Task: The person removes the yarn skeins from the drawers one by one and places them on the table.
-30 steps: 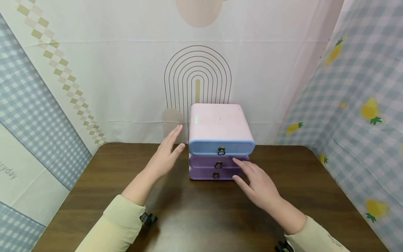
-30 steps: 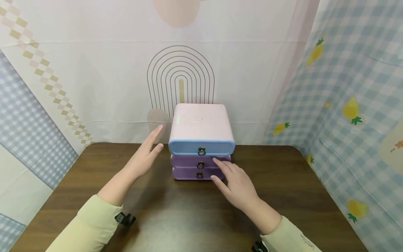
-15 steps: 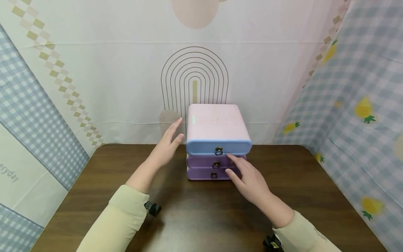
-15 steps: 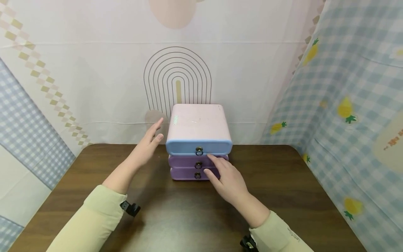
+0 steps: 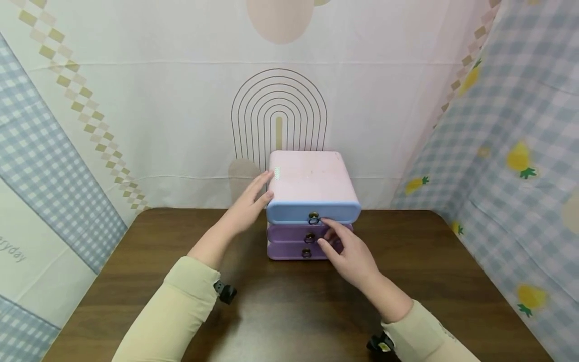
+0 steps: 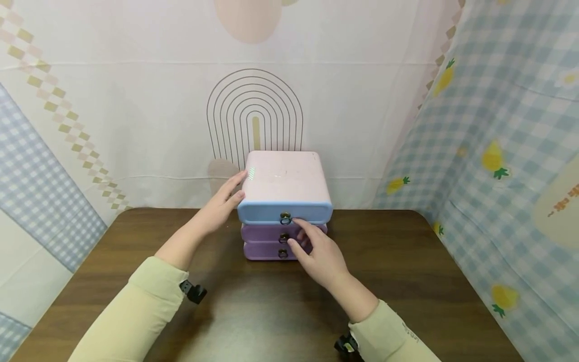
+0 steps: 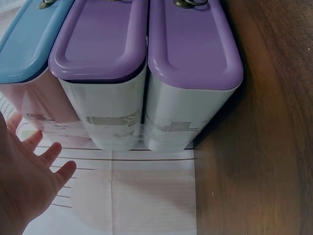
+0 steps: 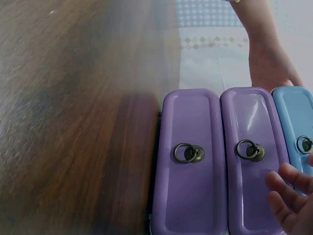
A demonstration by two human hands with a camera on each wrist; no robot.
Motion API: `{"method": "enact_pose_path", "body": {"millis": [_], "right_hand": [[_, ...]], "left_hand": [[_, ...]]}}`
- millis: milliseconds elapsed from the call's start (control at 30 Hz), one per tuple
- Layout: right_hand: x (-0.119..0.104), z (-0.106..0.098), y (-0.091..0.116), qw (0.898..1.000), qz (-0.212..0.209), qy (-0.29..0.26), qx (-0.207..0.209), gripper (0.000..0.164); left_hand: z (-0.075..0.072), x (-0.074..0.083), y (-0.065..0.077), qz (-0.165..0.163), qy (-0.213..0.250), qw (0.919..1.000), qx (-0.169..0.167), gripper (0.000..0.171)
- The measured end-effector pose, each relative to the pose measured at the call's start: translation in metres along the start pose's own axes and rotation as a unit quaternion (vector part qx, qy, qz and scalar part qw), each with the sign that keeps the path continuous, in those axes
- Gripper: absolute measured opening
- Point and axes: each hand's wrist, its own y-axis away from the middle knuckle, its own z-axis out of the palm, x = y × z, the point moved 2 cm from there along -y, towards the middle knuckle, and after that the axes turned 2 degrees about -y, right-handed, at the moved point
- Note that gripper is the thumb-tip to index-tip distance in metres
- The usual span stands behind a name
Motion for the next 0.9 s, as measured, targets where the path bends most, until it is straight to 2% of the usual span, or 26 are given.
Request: {"method": "enact_pose_path", "body": {"millis": [167, 300, 400, 567, 700, 767, 900], "right_hand": [[0.0, 0.005, -0.003, 0.997, 0.033, -0.071, -0.011, 0.039], [-0.002, 0.008, -0.006, 0.989, 0.055, -0.134, -0.015, 0.036], [-0.004, 0.011, -0.007, 0.977, 0.083, -0.194, -0.023, 0.034], [-0.007, 0.015, -0.011, 0.948, 0.122, -0.292, -0.025, 0.027], [-0.011, 0.017, -0.014, 0.931, 0.134, -0.339, -0.027, 0.022], [-0.013, 0.018, -0.015, 0.928, 0.136, -0.345, -0.029, 0.022], [-0.016, 0.019, -0.017, 0.936, 0.141, -0.322, -0.03, 0.024]], "left_hand": [[0.001, 0.0, -0.003, -0.013, 0.005, 0.9999, -0.005, 0.061], [0.002, 0.001, -0.005, -0.023, 0.011, 0.9997, -0.006, 0.06], [0.003, 0.001, -0.006, -0.026, 0.012, 0.9996, -0.006, 0.06], [0.005, 0.002, -0.007, -0.036, 0.008, 0.9993, -0.006, 0.061], [0.006, 0.002, -0.008, -0.047, 0.015, 0.9988, -0.005, 0.062], [0.007, 0.003, -0.008, -0.049, 0.019, 0.9986, -0.001, 0.061], [0.008, 0.004, -0.009, -0.044, 0.023, 0.9988, 0.005, 0.062]]}}
